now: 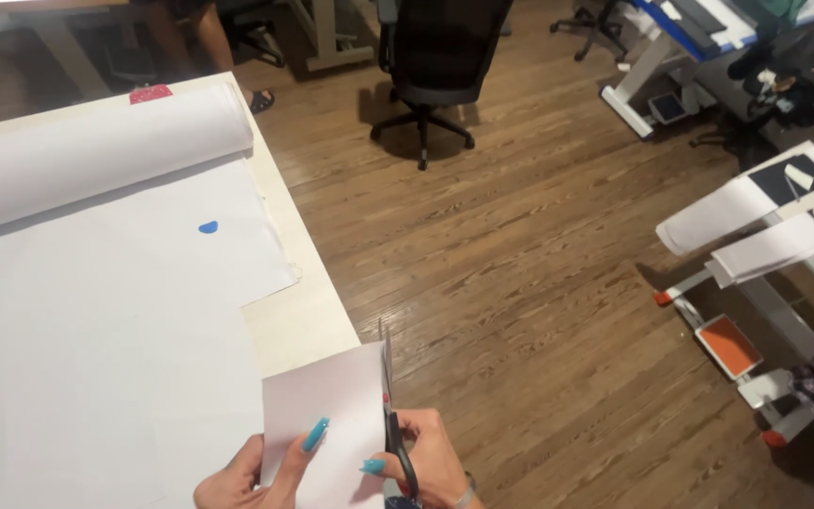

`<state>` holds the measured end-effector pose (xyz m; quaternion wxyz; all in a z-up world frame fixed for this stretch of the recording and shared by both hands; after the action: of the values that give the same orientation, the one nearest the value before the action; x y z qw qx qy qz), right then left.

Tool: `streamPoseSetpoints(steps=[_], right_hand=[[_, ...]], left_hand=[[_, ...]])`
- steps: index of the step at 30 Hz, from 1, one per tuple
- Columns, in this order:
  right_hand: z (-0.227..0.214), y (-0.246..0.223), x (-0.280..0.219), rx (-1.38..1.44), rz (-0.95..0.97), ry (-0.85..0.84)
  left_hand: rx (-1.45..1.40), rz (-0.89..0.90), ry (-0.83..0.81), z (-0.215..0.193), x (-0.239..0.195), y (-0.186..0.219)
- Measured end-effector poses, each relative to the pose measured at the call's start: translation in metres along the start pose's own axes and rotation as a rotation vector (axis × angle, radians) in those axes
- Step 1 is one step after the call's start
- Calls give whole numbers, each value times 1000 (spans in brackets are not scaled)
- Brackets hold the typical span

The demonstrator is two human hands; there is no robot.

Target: Cutting and measuring white material on a workshop table using scissors and a ruler.

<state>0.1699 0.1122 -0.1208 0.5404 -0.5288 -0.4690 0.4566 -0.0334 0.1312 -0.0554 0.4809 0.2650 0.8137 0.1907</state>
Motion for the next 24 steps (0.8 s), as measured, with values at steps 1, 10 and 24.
streamPoseSetpoints(steps=[1,10,24], right_hand=[[2,-8,3,5,8,16],[26,-28,31,-91,-120,55],[44,-51,47,-140,-116,128]], left_hand=[[18,1,-5,0,-2,5],[-257,183,-96,-13,13,38],[-210,105,-135,-38,19,69]])
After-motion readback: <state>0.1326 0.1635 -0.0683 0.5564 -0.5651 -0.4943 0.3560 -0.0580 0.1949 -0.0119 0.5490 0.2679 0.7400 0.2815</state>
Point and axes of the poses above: each hand's wrist, its own x-axis towards the middle knuckle, its own z-axis out of the palm, y = z × x, the point moved 10 cm from there along x, towards the middle knuckle, and after that the axes turned 14 degrees about -z, right-handed, at the moved point
